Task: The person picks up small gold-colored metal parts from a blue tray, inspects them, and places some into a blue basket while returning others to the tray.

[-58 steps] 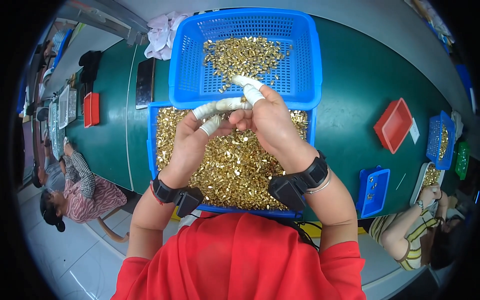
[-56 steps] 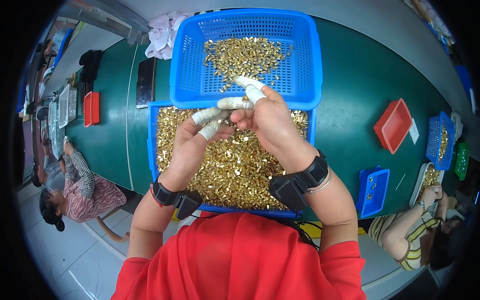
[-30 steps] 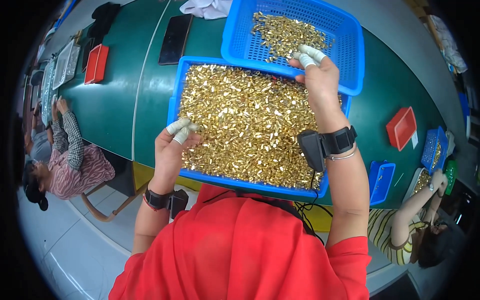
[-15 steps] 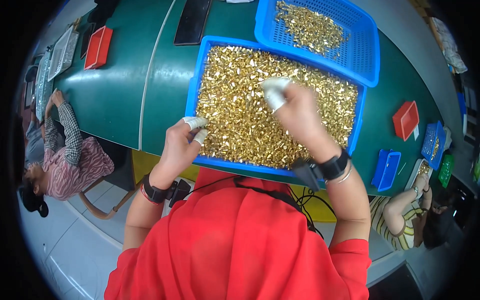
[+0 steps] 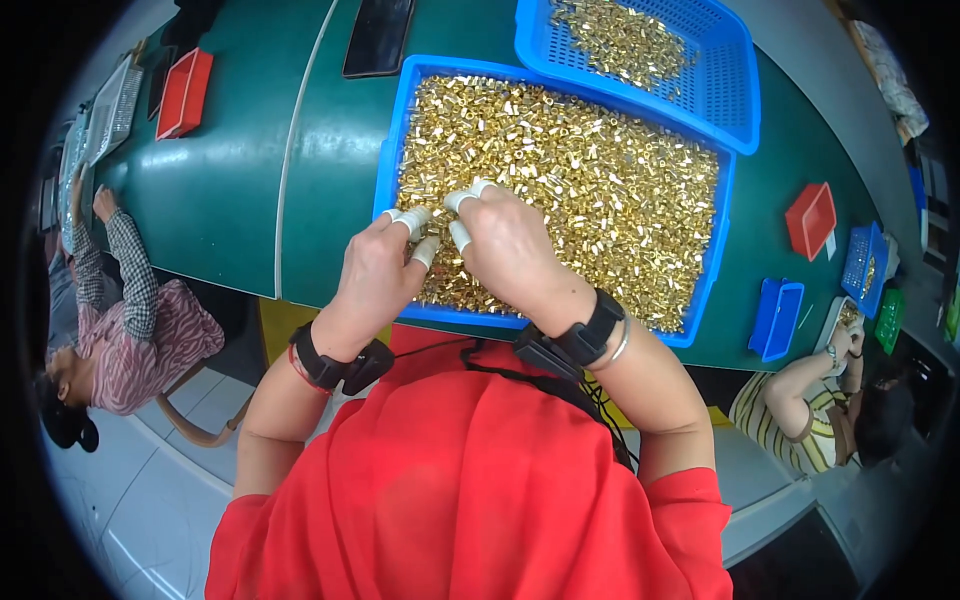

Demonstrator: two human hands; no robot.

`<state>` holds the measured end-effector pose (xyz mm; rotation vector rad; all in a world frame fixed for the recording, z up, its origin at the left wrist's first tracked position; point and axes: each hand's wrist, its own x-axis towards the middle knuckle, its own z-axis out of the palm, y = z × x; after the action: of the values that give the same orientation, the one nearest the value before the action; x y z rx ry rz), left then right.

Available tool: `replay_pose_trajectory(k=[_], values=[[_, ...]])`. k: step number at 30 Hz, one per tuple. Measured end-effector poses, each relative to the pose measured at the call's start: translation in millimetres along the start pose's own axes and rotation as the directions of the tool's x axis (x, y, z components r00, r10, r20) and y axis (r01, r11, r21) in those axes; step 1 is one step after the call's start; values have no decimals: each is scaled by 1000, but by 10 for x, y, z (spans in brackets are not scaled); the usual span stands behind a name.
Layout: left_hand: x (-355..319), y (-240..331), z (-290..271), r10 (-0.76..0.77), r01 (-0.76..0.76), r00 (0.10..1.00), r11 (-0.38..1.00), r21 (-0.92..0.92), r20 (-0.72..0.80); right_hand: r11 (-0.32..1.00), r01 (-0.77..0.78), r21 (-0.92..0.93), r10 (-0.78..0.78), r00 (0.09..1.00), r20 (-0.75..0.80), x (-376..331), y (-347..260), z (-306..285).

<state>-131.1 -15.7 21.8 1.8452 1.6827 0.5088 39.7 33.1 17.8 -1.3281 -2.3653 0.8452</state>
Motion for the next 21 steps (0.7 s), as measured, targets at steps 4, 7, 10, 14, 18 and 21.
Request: replay_pose_trajectory(k=[4, 7, 10, 14, 18, 21], values=[[46, 9, 14, -18, 16, 1000, 998, 56, 21, 993, -50, -105, 63, 989, 132, 66, -12, -39], [90, -4, 34, -18, 16, 999, 998, 63, 32, 995, -10, -97, 29, 981, 191, 164, 48, -27], [131, -27, 47, -12, 10, 999, 998, 58, 35, 997, 2, -72, 17, 967, 255, 243, 76, -56], [144, -78, 54, -6, 5, 998, 1000, 20, 64, 999, 30, -24, -21, 951, 308, 251, 109, -89], [87, -56, 86, -12, 11, 1000, 1000, 22, 26, 991, 130, -10, -122, 952, 279, 249, 155, -72], [56, -73, 132, 32, -33, 999, 998, 47, 22, 987, 161, -4, -153, 945, 290, 272, 188, -47]])
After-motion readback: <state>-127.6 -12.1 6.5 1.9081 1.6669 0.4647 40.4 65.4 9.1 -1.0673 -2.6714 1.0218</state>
